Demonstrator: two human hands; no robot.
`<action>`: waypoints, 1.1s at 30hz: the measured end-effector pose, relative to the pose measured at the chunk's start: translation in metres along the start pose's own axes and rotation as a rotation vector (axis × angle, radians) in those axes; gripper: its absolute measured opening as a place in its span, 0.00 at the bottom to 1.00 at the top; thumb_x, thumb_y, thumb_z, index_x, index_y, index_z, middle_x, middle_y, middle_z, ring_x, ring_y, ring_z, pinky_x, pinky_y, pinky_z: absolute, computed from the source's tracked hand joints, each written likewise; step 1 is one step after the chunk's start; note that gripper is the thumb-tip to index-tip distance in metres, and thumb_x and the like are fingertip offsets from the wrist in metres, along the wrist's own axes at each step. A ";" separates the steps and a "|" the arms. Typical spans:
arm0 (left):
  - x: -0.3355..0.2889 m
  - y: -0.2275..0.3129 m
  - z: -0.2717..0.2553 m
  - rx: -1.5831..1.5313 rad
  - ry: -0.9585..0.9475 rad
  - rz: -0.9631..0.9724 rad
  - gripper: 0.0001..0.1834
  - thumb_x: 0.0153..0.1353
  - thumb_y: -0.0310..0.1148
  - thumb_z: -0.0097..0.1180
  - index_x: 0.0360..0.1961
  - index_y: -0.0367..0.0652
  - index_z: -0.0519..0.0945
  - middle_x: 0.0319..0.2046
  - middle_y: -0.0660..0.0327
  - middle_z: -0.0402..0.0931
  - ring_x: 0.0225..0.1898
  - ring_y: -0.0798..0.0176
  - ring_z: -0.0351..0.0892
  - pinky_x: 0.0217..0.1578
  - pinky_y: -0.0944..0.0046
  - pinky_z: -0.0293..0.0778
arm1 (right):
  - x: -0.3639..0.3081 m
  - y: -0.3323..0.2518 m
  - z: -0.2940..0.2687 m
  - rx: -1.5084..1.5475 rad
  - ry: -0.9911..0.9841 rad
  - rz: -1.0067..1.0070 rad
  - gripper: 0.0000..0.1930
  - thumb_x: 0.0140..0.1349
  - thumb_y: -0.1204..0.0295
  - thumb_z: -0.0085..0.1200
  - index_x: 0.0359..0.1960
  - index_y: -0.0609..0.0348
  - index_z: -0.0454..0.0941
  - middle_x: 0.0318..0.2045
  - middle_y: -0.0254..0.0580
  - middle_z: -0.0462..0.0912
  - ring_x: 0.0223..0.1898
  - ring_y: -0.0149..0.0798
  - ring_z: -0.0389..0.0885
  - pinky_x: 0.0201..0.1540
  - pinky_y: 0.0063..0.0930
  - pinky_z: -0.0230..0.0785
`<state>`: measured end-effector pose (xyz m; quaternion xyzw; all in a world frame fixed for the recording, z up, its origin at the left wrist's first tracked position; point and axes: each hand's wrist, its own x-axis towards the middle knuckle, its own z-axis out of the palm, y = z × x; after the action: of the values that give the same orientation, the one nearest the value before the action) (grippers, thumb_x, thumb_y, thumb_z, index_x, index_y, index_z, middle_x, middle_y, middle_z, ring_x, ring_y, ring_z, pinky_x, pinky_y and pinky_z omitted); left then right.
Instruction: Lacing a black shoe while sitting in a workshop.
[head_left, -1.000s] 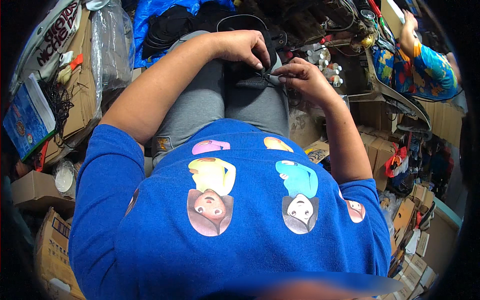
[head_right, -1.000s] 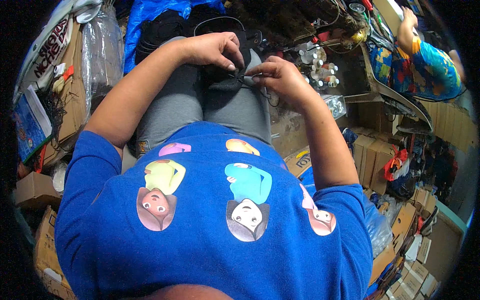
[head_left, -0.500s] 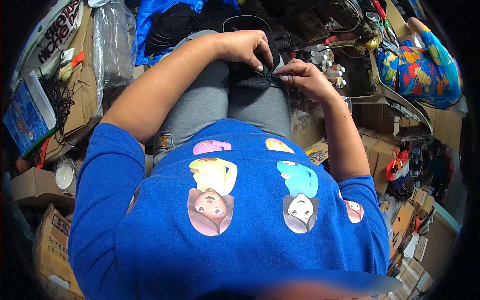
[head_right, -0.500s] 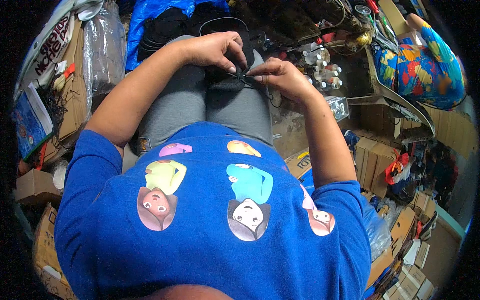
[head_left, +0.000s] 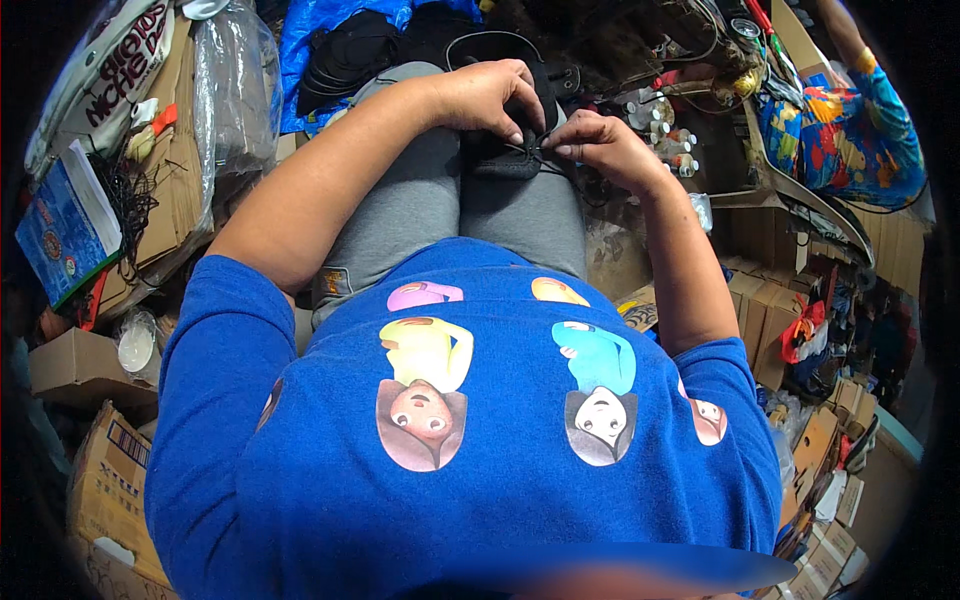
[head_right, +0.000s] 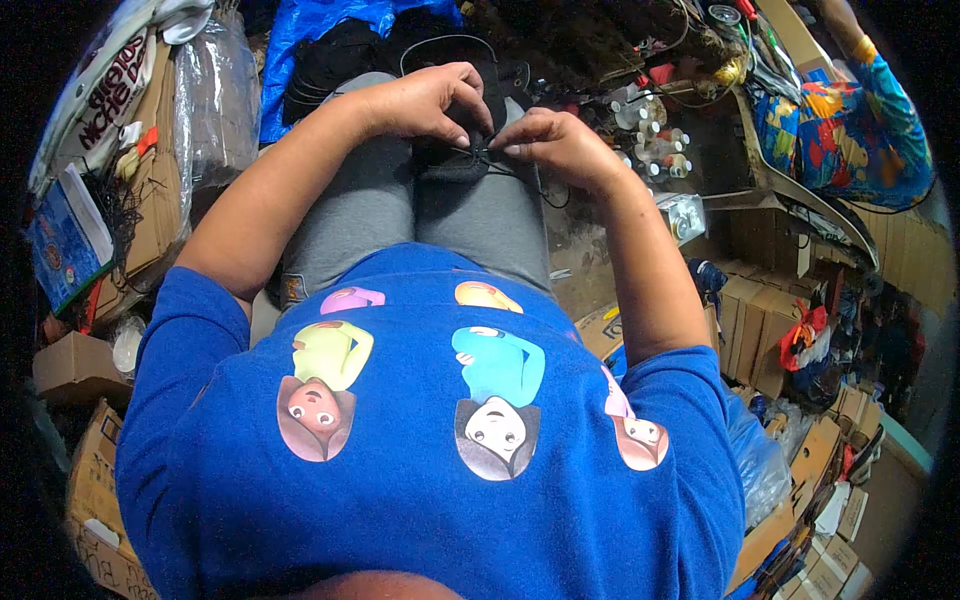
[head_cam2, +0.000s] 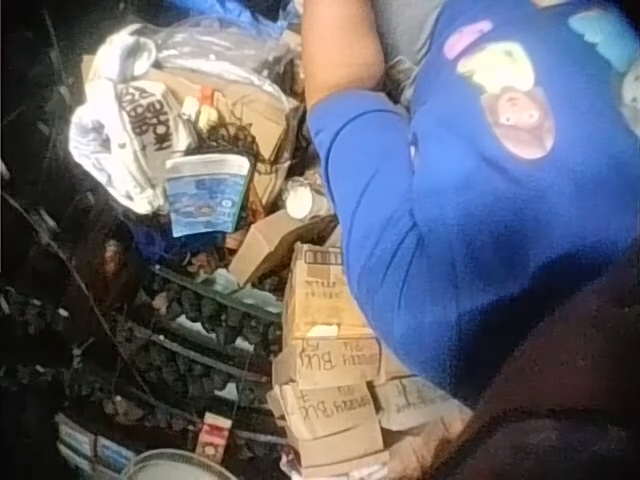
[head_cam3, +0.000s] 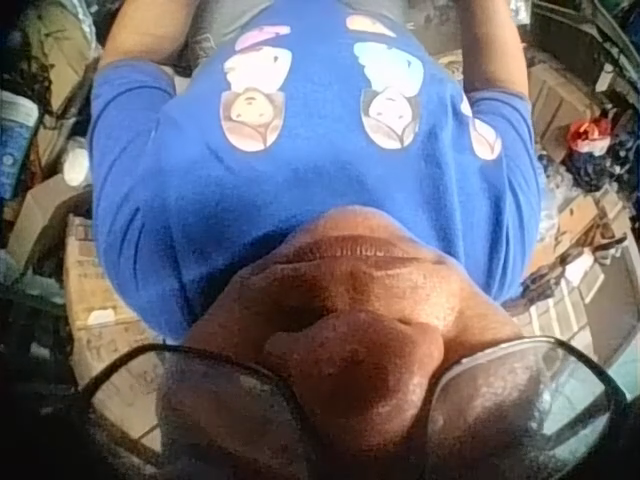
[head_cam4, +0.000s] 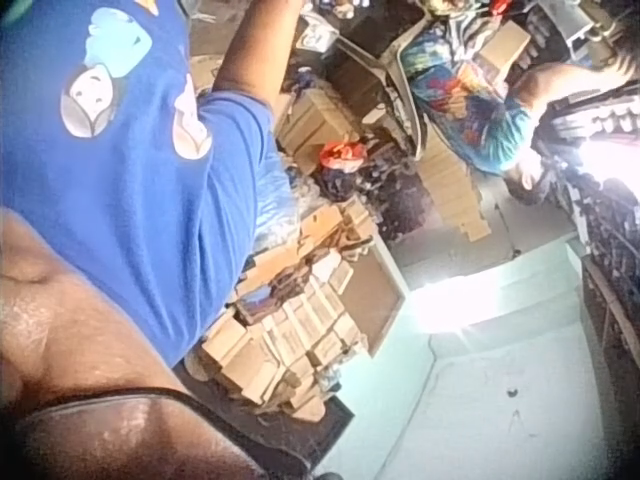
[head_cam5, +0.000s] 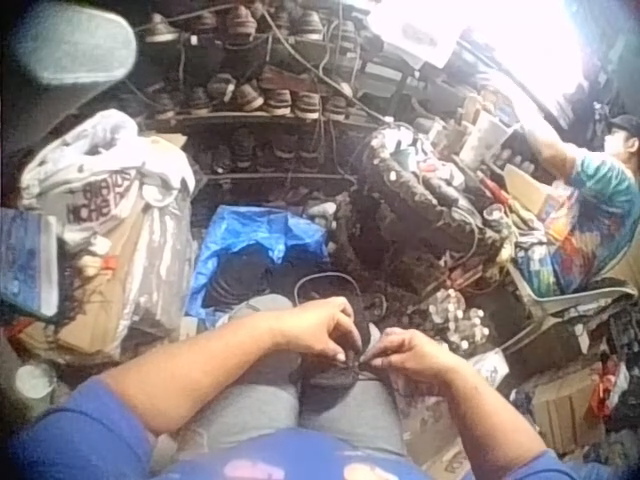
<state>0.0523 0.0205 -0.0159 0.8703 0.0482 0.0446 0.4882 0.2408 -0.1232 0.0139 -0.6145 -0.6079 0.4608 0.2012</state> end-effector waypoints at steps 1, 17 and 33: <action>0.000 0.000 0.001 0.025 0.006 -0.009 0.18 0.39 0.28 0.68 0.37 0.48 0.84 0.40 0.60 0.67 0.47 0.57 0.69 0.50 0.64 0.67 | 0.001 -0.004 0.005 -0.001 -0.001 -0.004 0.09 0.54 0.76 0.60 0.38 0.55 0.83 0.36 0.34 0.79 0.39 0.29 0.77 0.44 0.22 0.69; -0.097 0.050 0.027 0.220 0.545 -0.039 0.20 0.48 0.14 0.51 0.42 0.44 0.80 0.34 0.59 0.73 0.29 0.52 0.77 0.33 0.59 0.74 | -0.039 -0.026 0.069 -0.660 0.476 -0.169 0.21 0.50 0.79 0.57 0.47 0.45 0.79 0.25 0.41 0.69 0.31 0.44 0.70 0.40 0.34 0.65; -0.068 0.019 0.040 0.528 0.509 -0.057 0.13 0.49 0.31 0.62 0.37 0.63 0.85 0.24 0.70 0.68 0.34 0.65 0.69 0.41 0.60 0.56 | -0.012 -0.005 0.022 -0.056 0.138 0.091 0.25 0.45 0.89 0.42 0.42 0.53 0.82 0.33 0.33 0.72 0.40 0.31 0.71 0.46 0.20 0.63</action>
<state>-0.0099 -0.0318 -0.0229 0.9256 0.2022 0.2320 0.2202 0.2223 -0.1398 0.0111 -0.6771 -0.5767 0.4087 0.2045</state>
